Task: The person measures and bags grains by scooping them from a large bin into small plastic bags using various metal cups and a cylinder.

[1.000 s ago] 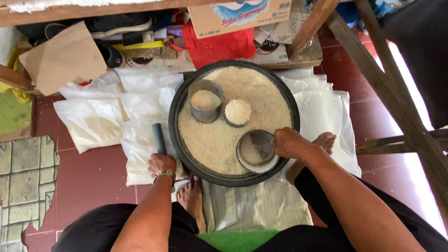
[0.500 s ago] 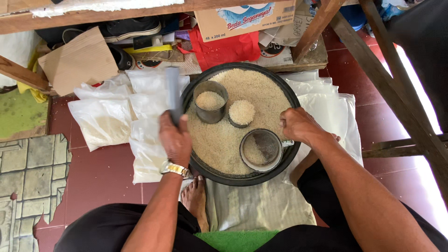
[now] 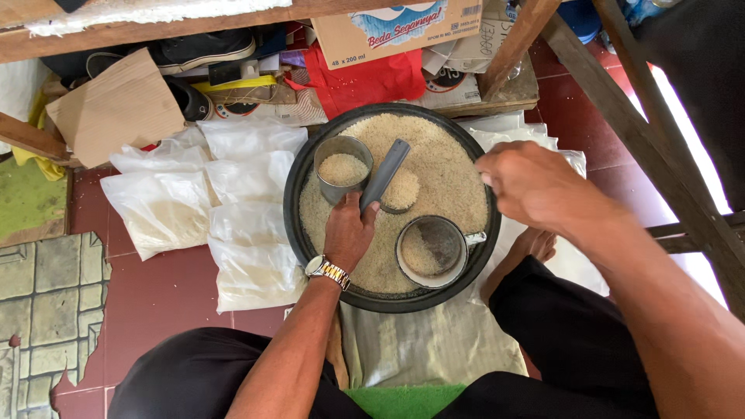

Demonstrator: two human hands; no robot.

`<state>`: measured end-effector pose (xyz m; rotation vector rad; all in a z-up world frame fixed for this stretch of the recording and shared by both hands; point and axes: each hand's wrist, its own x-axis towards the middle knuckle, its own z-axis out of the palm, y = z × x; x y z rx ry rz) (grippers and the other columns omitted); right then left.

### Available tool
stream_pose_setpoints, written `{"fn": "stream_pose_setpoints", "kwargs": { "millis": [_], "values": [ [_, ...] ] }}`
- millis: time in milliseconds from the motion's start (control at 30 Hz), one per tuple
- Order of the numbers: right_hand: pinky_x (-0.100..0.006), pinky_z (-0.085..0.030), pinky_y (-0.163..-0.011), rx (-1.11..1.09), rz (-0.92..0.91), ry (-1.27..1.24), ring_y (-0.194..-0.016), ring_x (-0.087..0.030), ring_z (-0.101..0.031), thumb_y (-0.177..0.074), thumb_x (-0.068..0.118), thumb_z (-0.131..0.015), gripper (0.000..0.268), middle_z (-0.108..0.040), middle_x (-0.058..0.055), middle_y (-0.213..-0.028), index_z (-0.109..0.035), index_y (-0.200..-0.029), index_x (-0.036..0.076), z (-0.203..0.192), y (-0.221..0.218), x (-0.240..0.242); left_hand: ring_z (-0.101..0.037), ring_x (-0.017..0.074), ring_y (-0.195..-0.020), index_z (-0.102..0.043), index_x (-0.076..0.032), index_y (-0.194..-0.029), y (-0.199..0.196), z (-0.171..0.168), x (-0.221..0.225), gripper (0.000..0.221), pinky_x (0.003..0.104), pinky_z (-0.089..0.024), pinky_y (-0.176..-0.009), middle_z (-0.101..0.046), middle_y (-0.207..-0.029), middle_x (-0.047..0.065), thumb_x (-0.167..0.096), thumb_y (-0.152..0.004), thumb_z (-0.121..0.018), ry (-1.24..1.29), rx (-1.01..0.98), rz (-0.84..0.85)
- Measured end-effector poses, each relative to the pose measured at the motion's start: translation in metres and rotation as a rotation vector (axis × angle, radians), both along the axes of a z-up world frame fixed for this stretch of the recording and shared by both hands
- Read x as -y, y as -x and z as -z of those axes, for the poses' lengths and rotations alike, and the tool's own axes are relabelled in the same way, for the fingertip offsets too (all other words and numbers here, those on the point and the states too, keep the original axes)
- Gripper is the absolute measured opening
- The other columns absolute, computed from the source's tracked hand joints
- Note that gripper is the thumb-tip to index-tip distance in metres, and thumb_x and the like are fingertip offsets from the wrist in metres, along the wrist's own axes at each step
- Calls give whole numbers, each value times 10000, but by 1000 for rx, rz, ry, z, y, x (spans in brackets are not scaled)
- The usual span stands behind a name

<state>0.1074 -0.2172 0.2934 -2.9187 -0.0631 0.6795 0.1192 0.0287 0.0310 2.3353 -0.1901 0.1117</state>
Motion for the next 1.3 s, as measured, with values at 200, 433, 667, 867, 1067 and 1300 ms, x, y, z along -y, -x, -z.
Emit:
{"fn": "stream_pose_setpoints", "kwargs": {
  "millis": [200,433,667,867,1067,1300],
  "values": [
    [-428,-307,-571,76,36,-53,-624,-268,-419,-735,-73,-455,183,-517,-78,-670,-394,-660,83,4,0,33,-641,517,-802,-574,0,-1044,-1,-3,9,317,596,-486,-668,-681,-870,280,-291,-940,-641,-11,-7,62],
    [-426,-312,-607,35,47,-35,-636,-279,-361,-859,10,-477,216,-459,-85,-686,-369,-696,101,3,7,35,-653,437,-833,-614,-24,-1013,2,-4,10,263,524,-488,-736,-699,-921,221,-245,-904,-704,48,-41,275],
    [-452,-280,-584,22,87,-1,-629,-312,-340,-708,-29,-484,174,-428,-99,-643,-375,-673,103,6,10,46,-627,410,-793,-566,-46,-928,2,18,9,284,499,-447,-698,-681,-873,197,-263,-890,-745,-1,-104,359],
    [-470,-330,-628,14,71,48,-657,-388,-469,-845,55,-516,168,-572,-136,-687,-448,-696,93,7,8,51,-623,343,-702,-602,-42,-889,6,3,15,234,465,-444,-639,-674,-793,169,-228,-906,-743,38,-190,288],
    [-443,-268,-601,62,59,-12,-615,-303,-332,-902,80,-540,293,-433,-105,-613,-359,-672,88,10,14,61,-649,354,-729,-655,-35,-891,-6,15,16,284,461,-443,-643,-705,-789,179,-285,-865,-787,26,-247,204],
    [-478,-389,-652,84,34,13,-683,-417,-585,-989,166,-566,251,-665,-166,-722,-567,-760,65,11,14,64,-653,353,-746,-663,-31,-880,-11,12,16,232,471,-471,-674,-720,-819,180,-224,-859,-790,80,-207,103]
  ]
}}
